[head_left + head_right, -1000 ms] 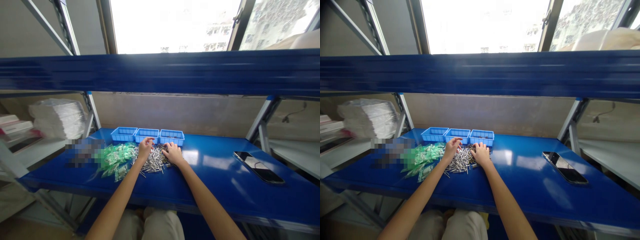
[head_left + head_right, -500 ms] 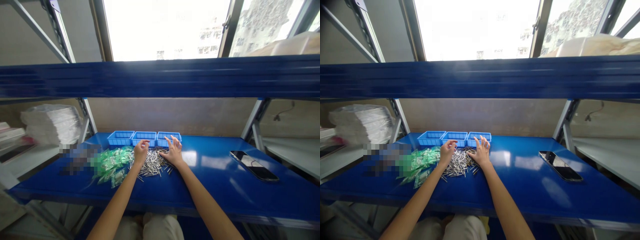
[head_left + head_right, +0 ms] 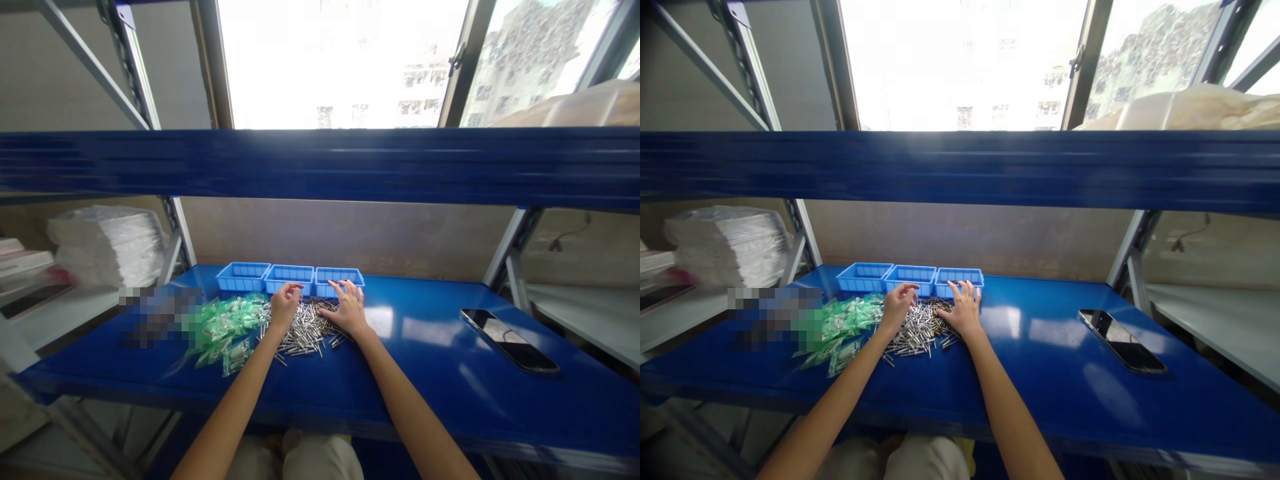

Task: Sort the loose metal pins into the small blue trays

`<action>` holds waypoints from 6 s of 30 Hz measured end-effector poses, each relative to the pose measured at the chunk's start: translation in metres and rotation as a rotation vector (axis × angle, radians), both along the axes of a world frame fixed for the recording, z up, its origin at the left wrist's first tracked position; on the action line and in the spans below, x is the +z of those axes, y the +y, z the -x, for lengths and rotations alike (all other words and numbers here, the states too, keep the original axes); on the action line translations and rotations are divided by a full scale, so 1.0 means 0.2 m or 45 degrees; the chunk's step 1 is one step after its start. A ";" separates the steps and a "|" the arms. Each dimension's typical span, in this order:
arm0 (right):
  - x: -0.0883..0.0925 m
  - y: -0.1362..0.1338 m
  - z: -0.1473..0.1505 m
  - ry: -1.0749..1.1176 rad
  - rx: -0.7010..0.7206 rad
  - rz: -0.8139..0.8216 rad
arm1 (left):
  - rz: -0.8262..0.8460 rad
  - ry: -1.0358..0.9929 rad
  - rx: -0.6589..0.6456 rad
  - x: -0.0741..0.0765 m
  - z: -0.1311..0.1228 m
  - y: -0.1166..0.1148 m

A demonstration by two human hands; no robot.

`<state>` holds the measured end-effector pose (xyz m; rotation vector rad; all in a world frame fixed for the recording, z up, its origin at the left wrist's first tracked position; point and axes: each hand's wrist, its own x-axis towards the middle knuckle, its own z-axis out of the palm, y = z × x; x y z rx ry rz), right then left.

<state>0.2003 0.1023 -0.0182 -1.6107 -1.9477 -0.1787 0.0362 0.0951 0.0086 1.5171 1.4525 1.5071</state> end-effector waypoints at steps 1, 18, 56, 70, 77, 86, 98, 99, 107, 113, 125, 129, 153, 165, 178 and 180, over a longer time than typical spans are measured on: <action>0.00 0.00 0.00 0.003 -0.003 -0.013 | 0.002 -0.003 -0.003 0.00 0.00 0.00; 0.04 -0.05 0.02 0.160 0.040 0.099 | -0.035 -0.008 -0.026 0.00 0.00 0.00; 0.13 -0.05 0.11 1.541 0.480 0.358 | 0.073 0.095 -0.342 0.01 -0.02 -0.02; 0.11 -0.07 0.12 1.230 0.648 0.357 | 0.038 -0.077 -0.158 0.02 0.00 0.00; 0.13 -0.04 0.09 1.538 0.488 0.379 | 0.048 0.037 -0.192 0.02 -0.02 -0.02; 0.13 -0.07 0.09 1.419 0.567 0.395 | -0.137 0.388 -0.298 0.03 -0.05 -0.05; 0.14 -0.06 0.06 1.388 0.474 0.354 | -0.117 0.259 -0.175 0.03 -0.04 -0.04; 0.14 -0.06 0.06 1.379 0.472 0.372 | -0.073 0.213 -0.141 0.03 -0.04 -0.03; 0.15 -0.01 0.01 1.638 0.357 0.285 | 0.055 -0.126 -0.099 0.02 -0.03 -0.01; 0.15 0.07 -0.06 1.569 0.326 0.062 | 0.073 -0.148 -0.100 0.03 -0.02 -0.01; -0.04 0.14 -0.15 0.941 -0.300 -0.197 | 0.040 -0.104 -0.015 0.02 0.00 0.00; -0.05 0.15 -0.15 0.952 -0.252 -0.223 | 0.043 -0.115 -0.006 0.02 0.00 0.00; -0.02 0.12 -0.14 0.934 -0.278 -0.157 | 0.086 -0.108 -0.075 0.03 0.00 -0.01; 0.01 0.11 -0.14 0.918 -0.333 -0.079 | 0.083 -0.106 -0.094 0.02 0.00 0.00; 0.03 0.08 -0.12 0.908 -0.391 -0.039 | 0.085 -0.120 -0.127 0.02 0.00 0.01; 0.04 0.07 -0.10 0.858 -0.481 -0.150 | 0.081 -0.128 -0.126 0.02 0.00 0.01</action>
